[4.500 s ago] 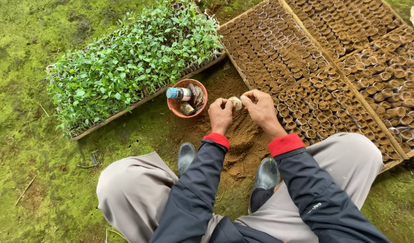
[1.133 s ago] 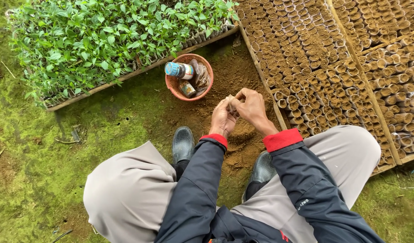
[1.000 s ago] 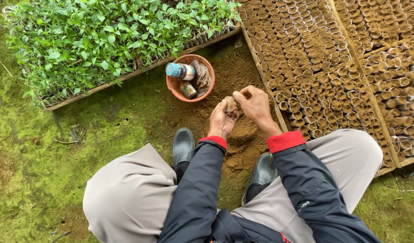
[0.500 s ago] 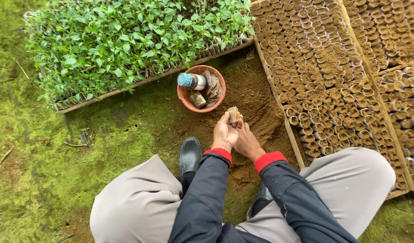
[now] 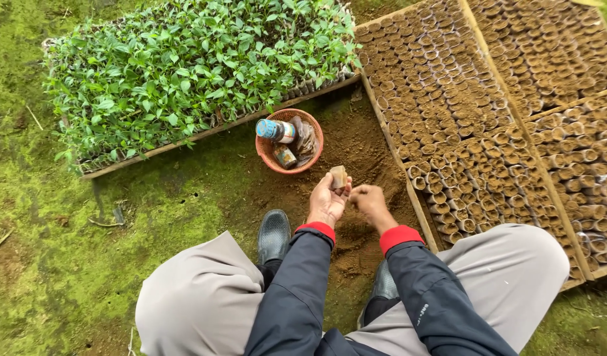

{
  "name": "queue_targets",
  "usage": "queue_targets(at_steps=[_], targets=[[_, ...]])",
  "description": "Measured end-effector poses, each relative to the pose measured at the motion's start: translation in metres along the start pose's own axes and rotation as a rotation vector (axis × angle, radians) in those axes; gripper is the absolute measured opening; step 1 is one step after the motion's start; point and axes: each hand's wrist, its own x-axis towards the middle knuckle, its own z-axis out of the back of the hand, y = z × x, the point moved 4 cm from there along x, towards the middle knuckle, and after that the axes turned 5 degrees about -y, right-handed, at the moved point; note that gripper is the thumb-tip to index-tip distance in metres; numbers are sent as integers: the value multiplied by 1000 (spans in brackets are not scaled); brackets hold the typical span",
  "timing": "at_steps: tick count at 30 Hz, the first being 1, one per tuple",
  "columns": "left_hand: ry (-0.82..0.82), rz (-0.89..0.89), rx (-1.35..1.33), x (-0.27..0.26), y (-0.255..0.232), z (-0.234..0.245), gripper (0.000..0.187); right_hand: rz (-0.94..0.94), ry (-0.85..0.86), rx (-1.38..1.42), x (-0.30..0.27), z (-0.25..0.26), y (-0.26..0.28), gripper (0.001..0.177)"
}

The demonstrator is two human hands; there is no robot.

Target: Filling small cardboard tubes with soil and arranging them in a tray for seedlings.

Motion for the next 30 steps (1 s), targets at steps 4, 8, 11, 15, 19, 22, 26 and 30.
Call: queue_targets(at_steps=[4,8,11,15,19,22,26,30], targets=[[19,-34,50,8,2,-1,16,-97,17,231,-30,30,83,11],[6,-70,94,-3,1,-8,15,-7,100,255,-70,37,139,17],[-1,-93,140,-6,4,-7,14,108,119,158,-84,38,155,21],[-7,-114,196,-31,3,-17,12,269,90,47,-71,40,143,21],[-6,-138,293,-32,10,-15,11,295,78,21,-79,43,152,12],[-14,-168,385,-40,14,-19,8,266,49,-15,-79,44,149,7],[-161,-521,841,-26,8,-9,17,248,-76,-101,-64,46,132,10],[-80,-835,1212,-86,9,-39,28,230,-169,-213,-40,45,107,14]])
